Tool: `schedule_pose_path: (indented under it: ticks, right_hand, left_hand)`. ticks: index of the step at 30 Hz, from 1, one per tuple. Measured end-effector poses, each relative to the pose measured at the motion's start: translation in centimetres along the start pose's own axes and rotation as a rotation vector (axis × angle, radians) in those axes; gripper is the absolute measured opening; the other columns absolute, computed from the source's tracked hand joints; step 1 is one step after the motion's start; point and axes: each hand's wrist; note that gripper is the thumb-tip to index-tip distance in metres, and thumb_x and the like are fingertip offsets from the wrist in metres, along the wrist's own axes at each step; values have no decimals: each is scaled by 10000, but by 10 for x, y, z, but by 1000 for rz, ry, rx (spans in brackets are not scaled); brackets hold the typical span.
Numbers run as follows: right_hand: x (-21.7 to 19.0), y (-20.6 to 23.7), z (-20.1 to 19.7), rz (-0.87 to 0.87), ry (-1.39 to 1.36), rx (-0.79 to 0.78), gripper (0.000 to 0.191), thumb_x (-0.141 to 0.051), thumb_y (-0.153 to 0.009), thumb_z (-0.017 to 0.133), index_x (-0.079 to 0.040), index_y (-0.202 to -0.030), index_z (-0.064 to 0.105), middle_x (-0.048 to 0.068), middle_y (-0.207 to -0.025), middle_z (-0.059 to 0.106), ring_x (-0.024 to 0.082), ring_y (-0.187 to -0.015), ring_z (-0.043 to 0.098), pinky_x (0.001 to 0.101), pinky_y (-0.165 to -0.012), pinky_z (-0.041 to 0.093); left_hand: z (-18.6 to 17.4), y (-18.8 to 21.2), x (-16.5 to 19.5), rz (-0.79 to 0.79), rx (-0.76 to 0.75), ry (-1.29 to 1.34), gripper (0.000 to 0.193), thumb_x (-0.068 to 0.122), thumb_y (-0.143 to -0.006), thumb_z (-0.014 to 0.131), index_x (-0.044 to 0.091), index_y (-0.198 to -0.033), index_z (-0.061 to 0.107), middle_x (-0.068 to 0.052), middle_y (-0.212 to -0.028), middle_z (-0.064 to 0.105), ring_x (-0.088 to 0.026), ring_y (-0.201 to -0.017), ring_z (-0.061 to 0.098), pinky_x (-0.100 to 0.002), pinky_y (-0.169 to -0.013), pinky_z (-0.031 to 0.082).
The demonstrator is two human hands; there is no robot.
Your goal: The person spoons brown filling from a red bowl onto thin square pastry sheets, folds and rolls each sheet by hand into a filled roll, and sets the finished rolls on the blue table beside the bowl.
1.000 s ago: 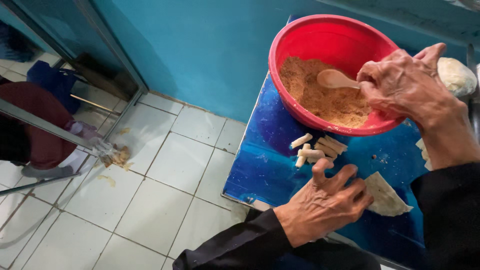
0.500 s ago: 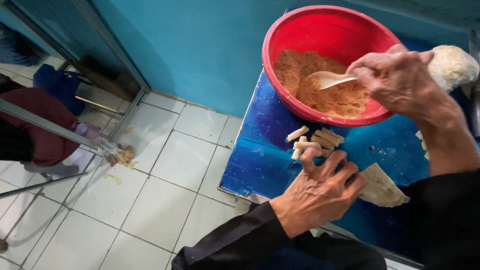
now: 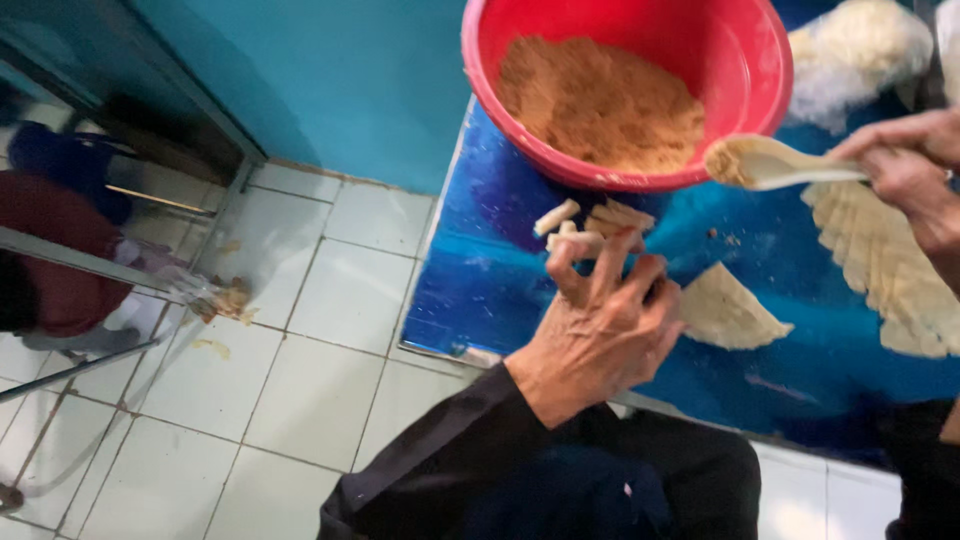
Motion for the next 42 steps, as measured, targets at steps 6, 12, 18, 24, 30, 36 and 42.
schedule_pose_path:
  ticks: [6,12,18,24,30,36,42]
  right_hand:
    - [8,87,6,157,109,-10,146,-70,-1052,619,-26,-1136,730,79,-847,651,150,-748,626,260,-736,490]
    - [5,125,17,71,237,7,135,-89,-1061,674,-56,-1176,736,85,-911,692,142,-845,651,272,-795,521]
    - [1,143,19,-83,373,53,151,-52,-1037,728,-45,-1188,716,104,-1105,733,180,-965,696,320,-889,510]
    - [-7,154,24,-107,274,97,233,-10,-966,763,-30,-1192,707,125,-1135,717,196,-975,706,298,-870,545]
    - [5,165,22,-140,327,71,237,24,-1001,763,-19,-1228,709,140,-1133,709,206,-1011,686,300,-883,550]
    - [-13,172,23,-166,350,138,267,30,-983,747,-28,-1241,706,138,-1102,688,220,-969,655,320,-837,529]
    - [-14,178,25,-117,385,85,310,133,-867,689,61,-1167,720,200,-984,680,265,-785,640,365,-678,514]
  left_hand:
    - [5,5,4,59,-34,20,135,274,-910,738,142,-920,714,-16,-1105,628,-250,-1330,500,-561,-1061,204]
    - [7,4,8,85,-39,52,151,256,-906,759,132,-988,730,5,-1142,635,-241,-1339,491,-537,-1092,198]
    - [9,3,12,83,-55,72,177,251,-886,783,134,-1003,719,22,-1133,640,-233,-1322,485,-540,-1074,198]
    - [10,3,15,97,-74,66,180,259,-901,786,144,-1020,713,29,-1104,643,-239,-1320,483,-547,-1043,190]
    - [12,5,14,116,-58,60,121,210,-944,765,157,-1041,716,41,-1097,656,-213,-1324,492,-545,-1064,200]
    - [10,8,12,128,-80,54,215,126,-846,743,145,-1060,726,41,-1108,677,-207,-1315,498,-532,-1048,201]
    - [6,8,10,120,-89,22,194,114,-874,737,150,-1064,714,38,-1052,684,-192,-1286,519,-523,-1049,210]
Point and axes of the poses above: each hand's wrist, its own y-axis away from the middle knuckle, its own z-axis out of the palm, x = y × z
